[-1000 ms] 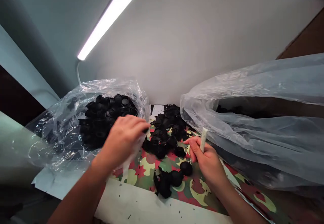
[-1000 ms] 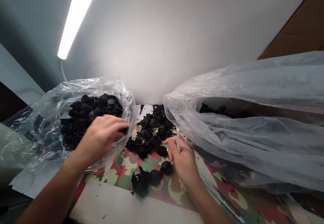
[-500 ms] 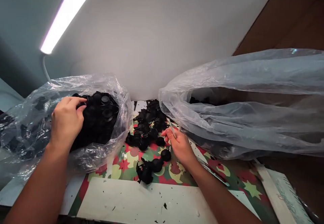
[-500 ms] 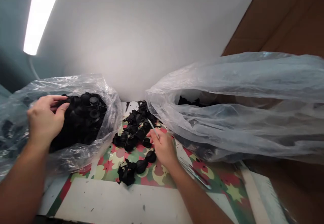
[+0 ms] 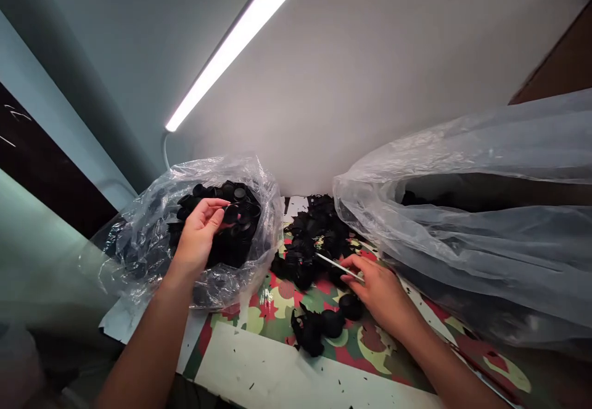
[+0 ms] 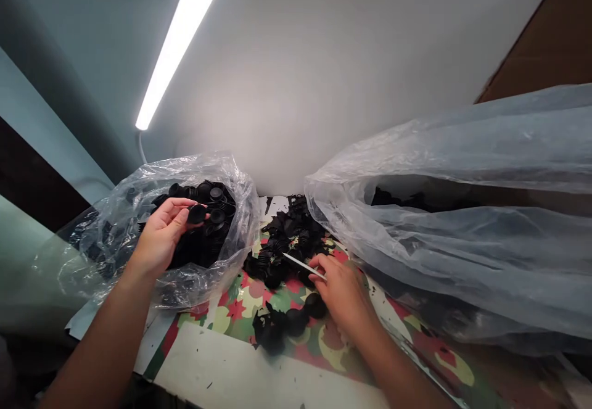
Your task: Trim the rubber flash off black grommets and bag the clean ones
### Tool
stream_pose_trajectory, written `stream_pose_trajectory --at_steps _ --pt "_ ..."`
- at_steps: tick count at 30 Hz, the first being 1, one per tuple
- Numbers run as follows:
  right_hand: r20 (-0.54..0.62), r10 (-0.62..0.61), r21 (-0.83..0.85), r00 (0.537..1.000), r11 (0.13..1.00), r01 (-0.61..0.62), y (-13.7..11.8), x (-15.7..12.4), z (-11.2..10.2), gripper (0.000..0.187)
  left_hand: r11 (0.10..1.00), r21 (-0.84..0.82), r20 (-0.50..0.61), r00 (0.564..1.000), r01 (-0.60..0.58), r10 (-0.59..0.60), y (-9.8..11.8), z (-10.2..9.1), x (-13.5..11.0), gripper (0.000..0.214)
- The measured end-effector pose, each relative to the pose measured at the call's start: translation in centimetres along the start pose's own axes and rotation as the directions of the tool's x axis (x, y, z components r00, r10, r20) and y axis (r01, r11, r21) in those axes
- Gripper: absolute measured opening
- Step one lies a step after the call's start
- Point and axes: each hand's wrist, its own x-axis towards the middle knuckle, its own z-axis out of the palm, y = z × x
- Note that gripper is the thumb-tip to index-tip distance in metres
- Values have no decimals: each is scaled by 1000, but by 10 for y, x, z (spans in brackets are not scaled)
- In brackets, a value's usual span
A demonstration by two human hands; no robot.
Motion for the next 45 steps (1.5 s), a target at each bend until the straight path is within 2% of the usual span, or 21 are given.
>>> stream_pose_trajectory --at_steps 1,2,4,5,7,9,11,13,14,15,16,17,19,21,26,31,34,36,38,41,45 --pt "-4 15 -1 1000 1000 -15 -1 1 -2 6 974 212 -68 993 -75 91 -3 -2 4 14" --pt "-13 31 9 999 999 -31 -2 3 -5 6 896 426 -115 975 -125 190 -7 -5 8 10" --pt "-52 68 63 996 996 -65 -7 6 -10 7 678 719 -121 934 -151 336 -14 -13 15 9" --pt "-84 99 109 992 990 -90 -10 7 -13 9 600 785 -93 927 -157 363 -17 -16 19 11" --pt "-152 175 244 973 960 -135 -16 11 -18 14 543 815 -31 923 -199 385 -22 -20 26 14" --pt "-202 213 415 956 903 -114 -22 15 -21 21 567 779 -13 898 -268 441 -23 -16 29 13" --pt "-229 227 513 947 854 -81 -28 17 -22 25 629 698 -2 878 -341 479 -17 0 27 8" --pt "-250 221 543 943 838 -52 -33 17 -21 24 740 546 75 903 -393 424 -9 26 16 3" --pt "-263 208 543 942 839 -33 -36 17 -20 22 819 428 149 924 -381 352 -5 42 8 8" --pt "-278 185 538 943 843 -7 -38 16 -18 20 904 290 252 936 -315 245 -3 58 -2 16" --pt "-295 154 532 943 846 28 -40 15 -16 16 971 148 371 921 -188 122 -2 75 -13 24" --pt "-310 113 521 944 851 69 -42 15 -14 12 999 16 476 879 -51 37 -3 90 -23 33" --pt "-325 25 485 945 862 145 -45 14 -10 3 973 -172 554 832 156 -36 -9 113 -42 48" --pt "-319 -50 454 947 868 199 -46 16 -6 6 926 -281 542 838 251 -62 -18 126 -54 55" --pt "-302 -194 433 933 844 316 -47 20 2 13 877 -392 440 894 278 -87 -31 125 -60 55" --pt "-379 -328 213 865 879 427 -52 8 4 22 876 -367 475 873 312 -112 -34 122 -61 50" --pt "-380 -383 168 842 866 470 -57 -2 3 20 877 -342 480 865 339 -147 -33 122 -65 39" --pt "-395 -306 235 866 878 417 -62 -8 3 15 861 -362 484 861 357 -154 -30 120 -66 33" --pt "-350 -161 358 923 887 291 -66 -11 3 7 844 -394 487 861 365 -145 -28 119 -66 30" --pt "-172 -12 490 985 866 96 -71 -12 3 26 829 -422 504 855 367 -122 -28 118 -66 30" --pt "-86 55 597 995 802 7 -74 -11 1 37 732 -503 549 824 459 -139 -32 121 -68 37"
